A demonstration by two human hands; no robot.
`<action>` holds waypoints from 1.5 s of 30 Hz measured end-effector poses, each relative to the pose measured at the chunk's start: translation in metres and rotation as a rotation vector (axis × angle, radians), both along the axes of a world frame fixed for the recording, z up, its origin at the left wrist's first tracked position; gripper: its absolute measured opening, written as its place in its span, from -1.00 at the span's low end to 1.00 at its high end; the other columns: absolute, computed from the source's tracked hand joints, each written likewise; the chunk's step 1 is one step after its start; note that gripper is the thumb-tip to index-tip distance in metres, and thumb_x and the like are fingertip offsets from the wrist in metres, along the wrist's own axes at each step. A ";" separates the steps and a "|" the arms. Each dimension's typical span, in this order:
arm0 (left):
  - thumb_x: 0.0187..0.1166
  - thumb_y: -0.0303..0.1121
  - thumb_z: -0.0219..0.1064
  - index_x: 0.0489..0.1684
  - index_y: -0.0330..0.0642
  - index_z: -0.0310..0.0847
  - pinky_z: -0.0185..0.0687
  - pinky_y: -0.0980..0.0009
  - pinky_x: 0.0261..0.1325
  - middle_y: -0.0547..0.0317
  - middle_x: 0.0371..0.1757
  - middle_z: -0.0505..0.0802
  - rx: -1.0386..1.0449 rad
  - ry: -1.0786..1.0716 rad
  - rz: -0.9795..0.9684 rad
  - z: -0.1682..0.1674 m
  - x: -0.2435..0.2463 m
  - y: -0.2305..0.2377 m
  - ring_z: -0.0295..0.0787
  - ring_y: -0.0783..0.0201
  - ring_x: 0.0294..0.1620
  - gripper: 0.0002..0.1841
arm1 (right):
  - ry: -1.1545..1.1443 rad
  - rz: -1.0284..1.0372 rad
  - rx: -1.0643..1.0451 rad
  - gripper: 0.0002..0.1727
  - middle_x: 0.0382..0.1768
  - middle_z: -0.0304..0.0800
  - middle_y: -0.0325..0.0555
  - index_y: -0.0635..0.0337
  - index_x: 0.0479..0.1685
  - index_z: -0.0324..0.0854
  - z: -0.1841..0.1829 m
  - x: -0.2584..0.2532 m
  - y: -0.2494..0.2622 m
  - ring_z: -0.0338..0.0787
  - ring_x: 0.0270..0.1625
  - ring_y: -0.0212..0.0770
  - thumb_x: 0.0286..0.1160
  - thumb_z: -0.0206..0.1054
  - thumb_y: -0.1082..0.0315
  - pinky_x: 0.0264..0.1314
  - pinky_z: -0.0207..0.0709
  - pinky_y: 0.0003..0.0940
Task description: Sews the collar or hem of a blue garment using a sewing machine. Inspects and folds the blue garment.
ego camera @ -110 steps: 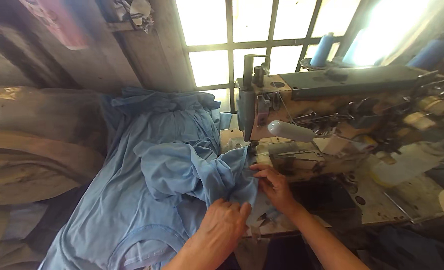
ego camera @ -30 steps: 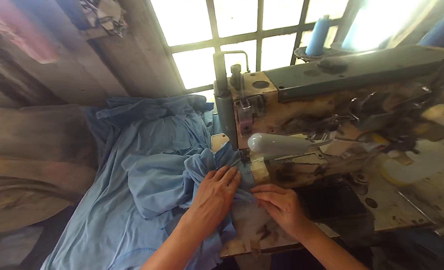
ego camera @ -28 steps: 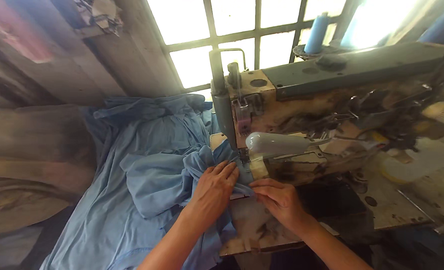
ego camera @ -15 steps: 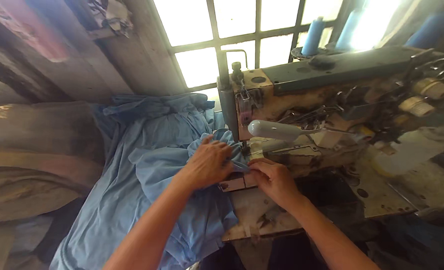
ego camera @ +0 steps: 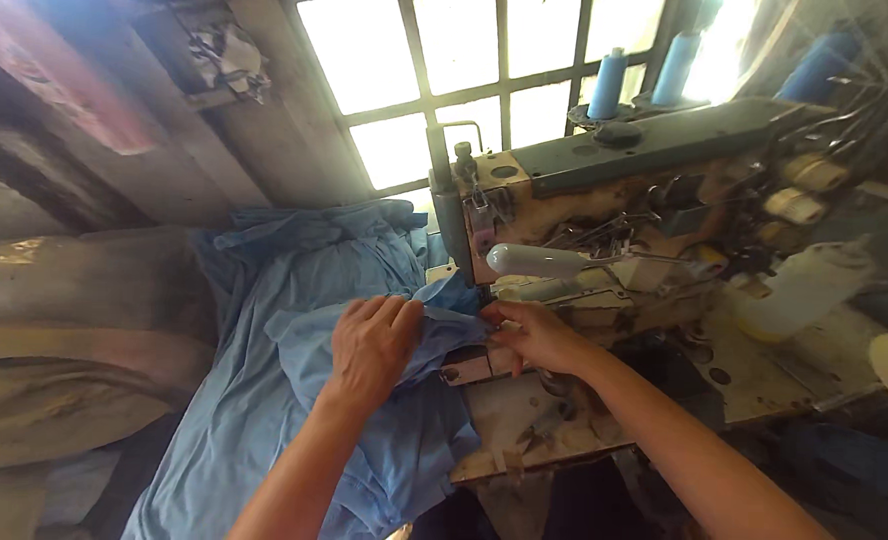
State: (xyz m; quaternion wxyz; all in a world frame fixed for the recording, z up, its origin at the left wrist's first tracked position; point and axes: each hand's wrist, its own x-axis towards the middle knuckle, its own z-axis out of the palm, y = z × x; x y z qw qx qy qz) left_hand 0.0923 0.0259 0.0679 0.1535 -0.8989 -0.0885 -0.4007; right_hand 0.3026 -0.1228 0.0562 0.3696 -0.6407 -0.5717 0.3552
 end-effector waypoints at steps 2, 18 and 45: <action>0.54 -0.45 0.23 -0.39 -0.36 0.72 0.57 -0.13 0.04 -0.15 -0.32 0.82 -0.093 0.011 -0.056 -0.007 0.000 0.019 0.80 -0.16 -0.18 -0.81 | 0.031 0.000 0.033 -0.60 0.26 0.67 0.05 0.25 0.52 0.50 -0.003 0.003 -0.001 0.75 -0.43 -0.38 0.80 0.14 0.35 -0.39 0.69 -0.47; 0.55 -0.55 0.14 -0.30 -0.33 0.73 0.76 0.27 -0.01 -0.04 -0.20 0.90 -0.342 0.024 -0.344 0.007 0.019 0.007 0.89 0.17 -0.11 -0.80 | 0.228 -0.263 0.315 -0.75 -0.05 0.86 -0.08 0.36 0.14 0.74 -0.034 -0.013 -0.003 0.70 -0.54 -0.54 0.72 0.23 0.42 -0.51 0.62 -0.63; 0.52 -0.54 0.12 -0.20 -0.27 0.80 0.67 0.46 0.03 0.07 -0.22 0.90 -0.556 0.164 -0.446 0.017 0.006 -0.017 0.82 0.39 -0.12 -0.75 | 0.114 -0.080 0.273 -0.77 -0.07 0.76 -0.05 0.36 0.05 0.68 -0.032 -0.010 -0.011 0.72 -0.47 -0.47 0.70 0.27 0.35 -0.42 0.65 -0.59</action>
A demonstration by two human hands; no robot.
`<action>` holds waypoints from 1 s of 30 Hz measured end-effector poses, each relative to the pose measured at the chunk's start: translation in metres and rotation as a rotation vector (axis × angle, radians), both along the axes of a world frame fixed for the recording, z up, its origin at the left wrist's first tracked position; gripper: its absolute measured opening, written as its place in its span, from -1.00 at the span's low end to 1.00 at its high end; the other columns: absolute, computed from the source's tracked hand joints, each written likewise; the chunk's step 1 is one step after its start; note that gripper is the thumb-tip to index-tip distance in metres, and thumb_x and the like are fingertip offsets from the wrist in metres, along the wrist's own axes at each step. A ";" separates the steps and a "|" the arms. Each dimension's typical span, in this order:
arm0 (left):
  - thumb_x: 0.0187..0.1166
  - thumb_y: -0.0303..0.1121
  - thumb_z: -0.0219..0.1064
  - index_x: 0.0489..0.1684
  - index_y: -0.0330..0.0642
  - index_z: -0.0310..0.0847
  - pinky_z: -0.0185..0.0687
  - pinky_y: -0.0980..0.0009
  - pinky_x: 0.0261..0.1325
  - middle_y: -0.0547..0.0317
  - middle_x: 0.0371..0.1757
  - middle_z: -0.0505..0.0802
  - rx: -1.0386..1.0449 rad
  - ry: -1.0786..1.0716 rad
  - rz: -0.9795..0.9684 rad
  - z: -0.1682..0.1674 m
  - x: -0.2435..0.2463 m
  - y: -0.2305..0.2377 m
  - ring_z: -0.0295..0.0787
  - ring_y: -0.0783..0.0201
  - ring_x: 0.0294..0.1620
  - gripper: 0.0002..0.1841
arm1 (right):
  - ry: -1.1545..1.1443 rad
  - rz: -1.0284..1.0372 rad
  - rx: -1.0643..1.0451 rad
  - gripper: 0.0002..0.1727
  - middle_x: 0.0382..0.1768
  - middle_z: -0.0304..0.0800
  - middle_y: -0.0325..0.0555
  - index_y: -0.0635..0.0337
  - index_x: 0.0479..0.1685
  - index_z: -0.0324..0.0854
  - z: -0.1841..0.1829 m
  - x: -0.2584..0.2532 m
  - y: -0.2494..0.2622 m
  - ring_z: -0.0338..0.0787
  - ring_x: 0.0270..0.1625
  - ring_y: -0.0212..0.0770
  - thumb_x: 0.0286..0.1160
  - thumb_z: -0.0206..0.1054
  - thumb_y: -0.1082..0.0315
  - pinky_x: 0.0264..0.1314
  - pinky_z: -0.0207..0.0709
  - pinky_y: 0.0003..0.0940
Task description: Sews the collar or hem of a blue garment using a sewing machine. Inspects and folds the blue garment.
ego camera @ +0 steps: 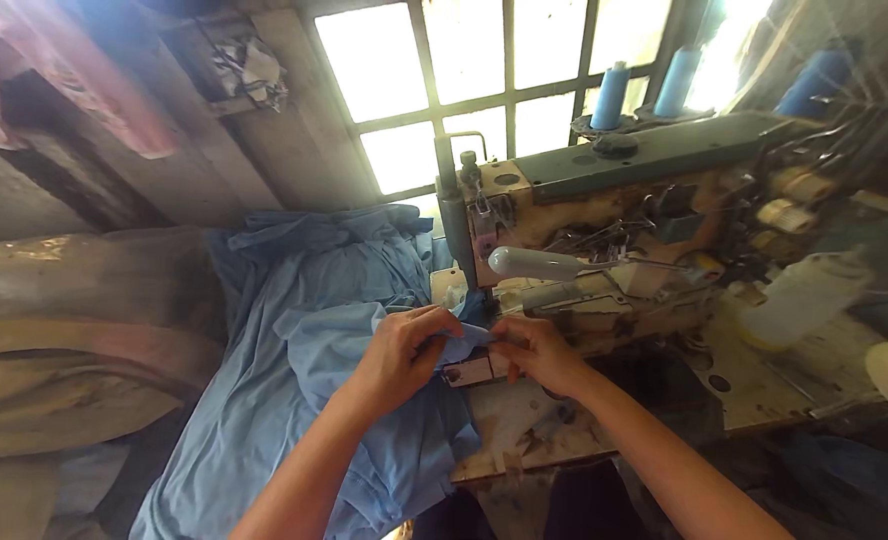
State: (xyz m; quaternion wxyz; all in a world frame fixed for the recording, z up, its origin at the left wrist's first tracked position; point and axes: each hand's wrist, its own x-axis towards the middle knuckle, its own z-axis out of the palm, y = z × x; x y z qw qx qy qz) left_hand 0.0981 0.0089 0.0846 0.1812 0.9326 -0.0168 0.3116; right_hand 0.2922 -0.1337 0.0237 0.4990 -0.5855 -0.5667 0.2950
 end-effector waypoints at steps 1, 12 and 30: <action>0.53 -0.53 0.12 -0.22 -0.25 0.80 0.69 0.39 0.00 0.06 -0.23 0.90 0.053 0.004 0.014 0.002 -0.001 -0.003 0.85 0.32 -0.13 -0.75 | 0.020 0.035 -0.020 -0.76 -0.14 0.77 -0.09 0.36 0.06 0.67 0.002 0.000 0.000 0.69 -0.50 -0.49 0.71 0.26 0.34 -0.45 0.61 -0.60; 0.48 -0.55 0.10 -0.23 -0.25 0.76 0.69 0.20 -0.21 0.03 -0.32 0.86 0.144 0.110 -0.036 0.009 -0.005 -0.016 0.84 0.15 -0.29 -0.76 | 0.086 0.229 0.148 -0.77 -0.22 0.76 -0.20 0.41 0.07 0.62 0.001 -0.007 -0.004 0.62 -0.54 -0.62 0.71 0.23 0.38 -0.49 0.57 -0.70; 0.54 -0.44 0.14 -0.02 -0.15 0.72 0.58 0.31 -0.42 0.14 -0.40 0.80 0.393 0.160 -0.156 -0.014 0.001 -0.072 0.73 0.19 -0.47 -0.76 | -0.305 0.120 0.567 -0.74 -0.02 0.91 0.03 0.37 -0.12 0.82 -0.042 -0.009 -0.039 0.83 -0.25 -0.47 0.69 0.21 0.43 -0.04 0.68 -0.68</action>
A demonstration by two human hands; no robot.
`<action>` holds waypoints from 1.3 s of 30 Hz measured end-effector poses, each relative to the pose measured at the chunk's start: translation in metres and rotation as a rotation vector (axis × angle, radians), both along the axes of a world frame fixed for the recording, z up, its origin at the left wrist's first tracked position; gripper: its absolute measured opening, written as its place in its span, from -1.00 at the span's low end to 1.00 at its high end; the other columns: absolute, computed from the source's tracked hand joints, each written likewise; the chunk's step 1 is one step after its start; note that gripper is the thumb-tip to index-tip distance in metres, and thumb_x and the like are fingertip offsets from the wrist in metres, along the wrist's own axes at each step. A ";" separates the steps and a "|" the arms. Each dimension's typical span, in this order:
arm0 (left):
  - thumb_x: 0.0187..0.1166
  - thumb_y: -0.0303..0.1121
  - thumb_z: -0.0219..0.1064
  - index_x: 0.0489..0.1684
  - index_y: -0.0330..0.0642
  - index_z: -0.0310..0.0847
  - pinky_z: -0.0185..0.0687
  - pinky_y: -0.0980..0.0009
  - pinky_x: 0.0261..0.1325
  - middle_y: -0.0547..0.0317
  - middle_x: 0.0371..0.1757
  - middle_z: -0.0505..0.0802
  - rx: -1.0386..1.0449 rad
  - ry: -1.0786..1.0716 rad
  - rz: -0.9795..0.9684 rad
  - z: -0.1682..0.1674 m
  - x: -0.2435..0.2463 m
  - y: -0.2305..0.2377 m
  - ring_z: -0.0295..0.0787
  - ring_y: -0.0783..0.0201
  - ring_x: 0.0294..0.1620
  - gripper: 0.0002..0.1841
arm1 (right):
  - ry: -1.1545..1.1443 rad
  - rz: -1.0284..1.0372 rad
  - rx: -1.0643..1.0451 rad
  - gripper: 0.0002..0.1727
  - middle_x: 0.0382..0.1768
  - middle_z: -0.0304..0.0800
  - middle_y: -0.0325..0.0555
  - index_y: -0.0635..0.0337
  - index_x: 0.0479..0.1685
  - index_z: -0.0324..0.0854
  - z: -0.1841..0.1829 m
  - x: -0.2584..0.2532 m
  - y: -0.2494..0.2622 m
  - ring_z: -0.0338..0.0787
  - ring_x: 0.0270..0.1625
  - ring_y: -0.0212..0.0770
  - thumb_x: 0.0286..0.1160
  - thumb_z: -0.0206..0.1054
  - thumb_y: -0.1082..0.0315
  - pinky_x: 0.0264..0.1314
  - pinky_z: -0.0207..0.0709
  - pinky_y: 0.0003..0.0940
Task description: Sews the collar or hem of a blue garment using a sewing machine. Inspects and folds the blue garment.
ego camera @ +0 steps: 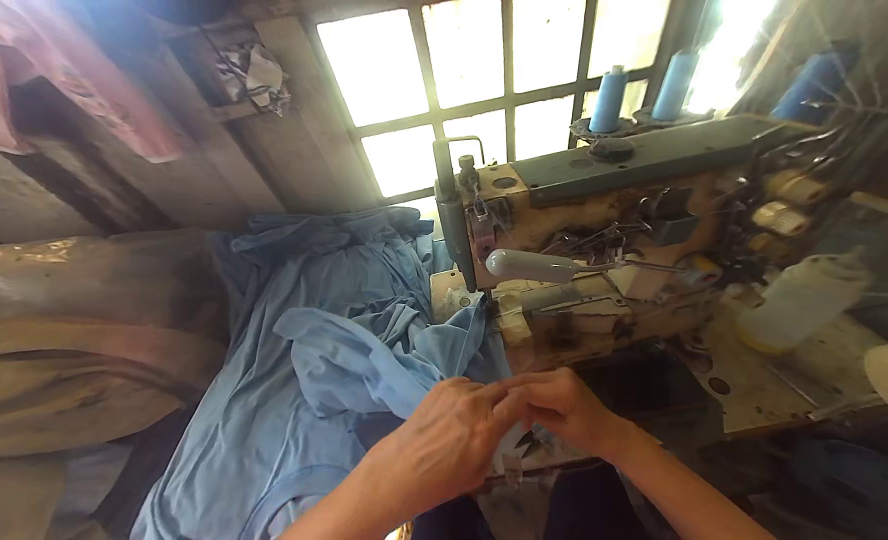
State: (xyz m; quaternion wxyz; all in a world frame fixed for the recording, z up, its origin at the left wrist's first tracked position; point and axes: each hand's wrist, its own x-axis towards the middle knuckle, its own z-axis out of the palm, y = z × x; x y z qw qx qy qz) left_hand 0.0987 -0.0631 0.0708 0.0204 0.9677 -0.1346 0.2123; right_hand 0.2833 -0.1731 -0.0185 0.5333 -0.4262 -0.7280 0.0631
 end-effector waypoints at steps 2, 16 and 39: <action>0.51 -0.20 0.26 0.06 -0.07 0.70 0.55 0.21 -0.02 0.19 -0.25 0.85 0.028 -0.001 0.000 -0.010 0.000 0.006 0.77 0.18 -0.20 -0.72 | 0.045 -0.047 0.045 -0.76 -0.01 0.91 -0.01 0.34 -0.10 0.80 -0.019 -0.002 -0.005 0.84 -0.23 -0.52 0.71 0.23 0.40 -0.03 0.68 -0.72; 0.21 -0.58 0.40 0.21 -0.14 0.77 0.59 -0.28 0.29 0.02 0.35 0.84 0.140 -0.030 0.377 -0.043 -0.001 0.055 0.70 -0.27 0.42 -0.52 | 0.149 -0.198 0.089 -0.78 0.06 0.90 -0.08 0.25 -0.11 0.82 -0.052 -0.010 0.003 0.87 -0.04 -0.50 0.68 0.30 0.33 0.05 0.73 -0.68; 0.04 0.09 0.68 0.62 -0.25 0.45 0.37 -0.24 0.59 -0.22 0.68 0.50 -0.433 -0.119 0.441 -0.029 -0.038 0.088 0.44 -0.20 0.66 0.02 | 0.515 -0.091 -0.552 -0.64 0.17 0.77 -0.11 0.37 0.41 0.50 0.039 0.001 0.022 0.74 -0.45 -0.50 0.80 0.03 0.40 -0.48 0.65 -0.59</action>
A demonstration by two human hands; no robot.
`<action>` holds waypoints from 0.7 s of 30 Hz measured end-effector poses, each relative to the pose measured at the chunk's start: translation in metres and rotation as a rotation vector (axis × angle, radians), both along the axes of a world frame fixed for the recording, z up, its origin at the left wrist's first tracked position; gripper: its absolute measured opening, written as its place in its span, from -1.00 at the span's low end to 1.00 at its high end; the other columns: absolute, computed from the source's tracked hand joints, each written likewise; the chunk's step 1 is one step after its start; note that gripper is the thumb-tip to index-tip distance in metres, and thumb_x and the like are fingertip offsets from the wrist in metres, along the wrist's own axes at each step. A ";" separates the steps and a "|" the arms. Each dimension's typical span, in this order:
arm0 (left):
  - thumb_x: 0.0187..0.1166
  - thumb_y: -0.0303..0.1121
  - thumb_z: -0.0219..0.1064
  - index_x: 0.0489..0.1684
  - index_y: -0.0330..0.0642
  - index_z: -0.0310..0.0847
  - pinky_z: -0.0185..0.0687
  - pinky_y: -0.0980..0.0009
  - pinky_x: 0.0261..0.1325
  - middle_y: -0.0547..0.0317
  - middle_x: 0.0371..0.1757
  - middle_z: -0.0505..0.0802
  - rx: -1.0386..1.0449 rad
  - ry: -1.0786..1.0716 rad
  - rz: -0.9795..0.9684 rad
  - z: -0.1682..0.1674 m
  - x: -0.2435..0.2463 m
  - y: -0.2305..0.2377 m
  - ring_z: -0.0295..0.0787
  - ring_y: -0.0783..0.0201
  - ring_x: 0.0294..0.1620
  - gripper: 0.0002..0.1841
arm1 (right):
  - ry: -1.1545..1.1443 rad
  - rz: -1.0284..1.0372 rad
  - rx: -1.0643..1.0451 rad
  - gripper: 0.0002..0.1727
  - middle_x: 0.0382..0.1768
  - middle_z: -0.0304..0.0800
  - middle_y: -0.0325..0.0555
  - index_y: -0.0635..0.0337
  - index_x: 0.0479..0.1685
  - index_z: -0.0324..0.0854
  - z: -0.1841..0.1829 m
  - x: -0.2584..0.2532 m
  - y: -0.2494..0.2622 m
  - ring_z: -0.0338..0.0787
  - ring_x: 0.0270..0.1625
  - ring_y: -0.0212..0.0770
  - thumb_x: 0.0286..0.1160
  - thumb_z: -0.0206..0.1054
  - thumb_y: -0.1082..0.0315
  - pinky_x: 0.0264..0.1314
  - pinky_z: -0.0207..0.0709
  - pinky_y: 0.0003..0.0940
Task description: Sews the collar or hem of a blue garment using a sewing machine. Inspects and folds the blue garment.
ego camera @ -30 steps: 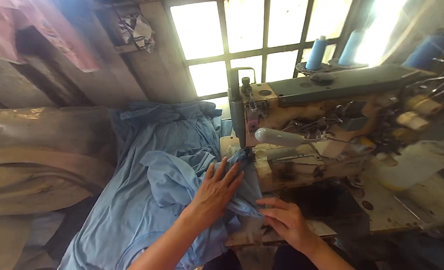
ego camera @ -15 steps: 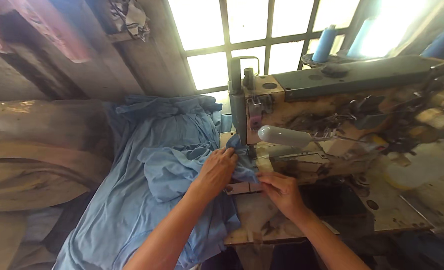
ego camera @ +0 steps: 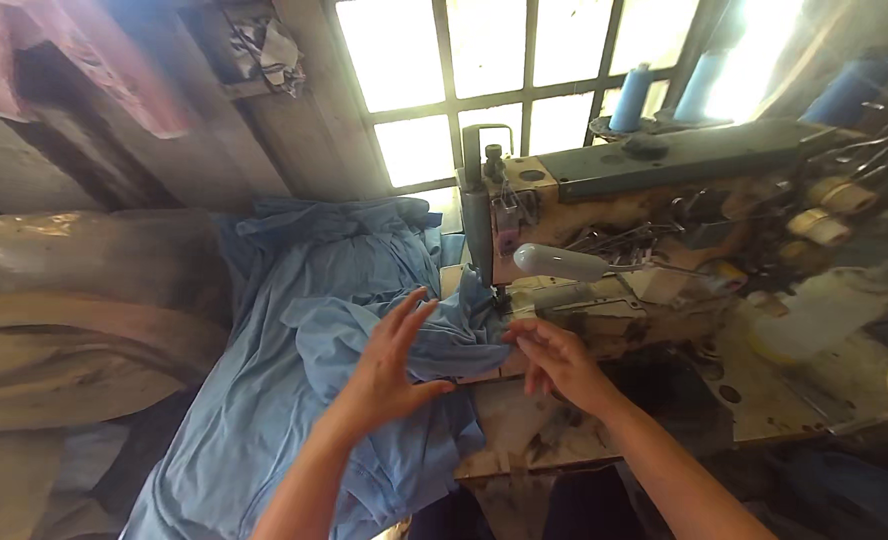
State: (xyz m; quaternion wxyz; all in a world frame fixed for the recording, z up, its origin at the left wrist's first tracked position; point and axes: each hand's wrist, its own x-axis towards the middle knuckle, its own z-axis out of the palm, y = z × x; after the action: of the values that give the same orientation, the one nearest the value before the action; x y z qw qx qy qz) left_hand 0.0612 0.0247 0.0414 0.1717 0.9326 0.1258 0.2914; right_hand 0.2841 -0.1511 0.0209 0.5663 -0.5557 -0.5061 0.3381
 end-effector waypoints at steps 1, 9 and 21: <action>-0.04 0.10 0.73 0.65 -0.26 0.42 0.29 -0.32 0.59 -0.24 0.66 0.53 -0.015 0.113 0.028 0.005 -0.008 0.014 0.43 -0.25 0.66 0.09 | -0.004 0.014 -0.045 -0.64 0.13 0.78 -0.10 0.37 0.40 0.52 0.005 0.000 0.002 0.72 -0.46 -0.50 0.82 0.04 0.36 -0.49 0.63 -0.61; 0.35 -0.42 0.29 -0.14 -0.30 0.80 0.62 -0.11 -0.11 -0.15 -0.37 0.79 0.566 -0.125 0.173 -0.031 -0.020 0.013 0.80 -0.16 -0.30 -0.76 | -0.077 0.013 -0.086 -0.69 -0.12 0.79 -0.07 0.41 0.25 0.65 0.003 -0.024 0.001 0.66 -0.53 -0.50 0.63 0.31 0.43 -0.48 0.60 -0.62; 0.63 -0.35 0.21 0.03 -0.33 0.80 0.71 -0.02 0.25 -0.12 0.08 0.90 0.126 0.074 0.053 0.003 -0.017 -0.030 0.86 -0.06 0.15 -0.71 | -0.426 -0.012 0.090 -0.81 -0.21 0.84 0.05 0.32 -0.17 0.84 -0.087 -0.022 -0.054 0.77 -0.38 -0.32 0.54 0.36 0.38 -0.30 0.68 -0.53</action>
State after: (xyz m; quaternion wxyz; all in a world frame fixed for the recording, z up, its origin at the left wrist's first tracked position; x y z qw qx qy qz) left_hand 0.0443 -0.0049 0.0443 0.0998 0.9480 0.1383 0.2686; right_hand 0.2617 -0.2049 -0.0661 0.4729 -0.5919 -0.6255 0.1866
